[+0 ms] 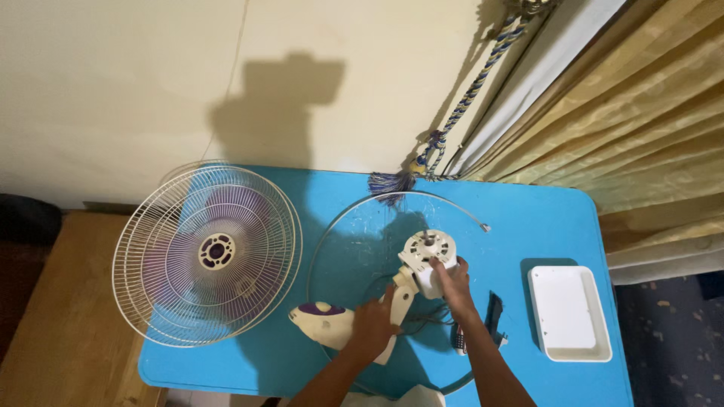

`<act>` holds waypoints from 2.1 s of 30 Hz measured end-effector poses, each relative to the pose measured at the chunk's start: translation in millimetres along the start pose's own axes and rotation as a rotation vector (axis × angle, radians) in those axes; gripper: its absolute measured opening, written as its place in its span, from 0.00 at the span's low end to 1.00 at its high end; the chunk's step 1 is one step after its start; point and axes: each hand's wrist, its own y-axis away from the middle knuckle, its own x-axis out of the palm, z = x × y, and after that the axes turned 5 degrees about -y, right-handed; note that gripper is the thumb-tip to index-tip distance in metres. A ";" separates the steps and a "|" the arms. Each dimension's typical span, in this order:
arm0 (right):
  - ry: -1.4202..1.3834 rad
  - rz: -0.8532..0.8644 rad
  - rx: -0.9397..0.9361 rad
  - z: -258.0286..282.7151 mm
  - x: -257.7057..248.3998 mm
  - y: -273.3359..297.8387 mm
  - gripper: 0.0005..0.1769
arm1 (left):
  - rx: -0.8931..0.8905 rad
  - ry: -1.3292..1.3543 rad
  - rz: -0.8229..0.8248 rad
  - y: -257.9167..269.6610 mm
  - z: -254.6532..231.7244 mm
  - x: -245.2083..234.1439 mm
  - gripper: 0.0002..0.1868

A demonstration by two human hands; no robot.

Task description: The person assembles a table fan by attaching the front grille, inserting the fan blade, securing it with a nut, and fastening the rear grille with a screwdriver. The assembly is performed on a blue table.

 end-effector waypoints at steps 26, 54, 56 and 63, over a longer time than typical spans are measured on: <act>0.320 0.039 -0.246 17.7 -33.8 77.5 0.70 | 0.522 -0.524 -0.768 -76.0 61.3 -17.5 0.18; 0.672 0.152 -0.249 66.6 -20.8 94.9 0.83 | 0.504 -0.454 -0.725 -95.0 62.8 -6.2 0.29; 0.624 0.162 -0.250 71.0 -21.5 96.1 0.81 | 0.500 -0.462 -0.741 -94.9 60.8 -5.0 0.30; 0.587 0.172 -0.250 74.7 -21.3 92.1 0.79 | 0.460 -0.454 -0.693 -84.9 54.4 -8.5 0.35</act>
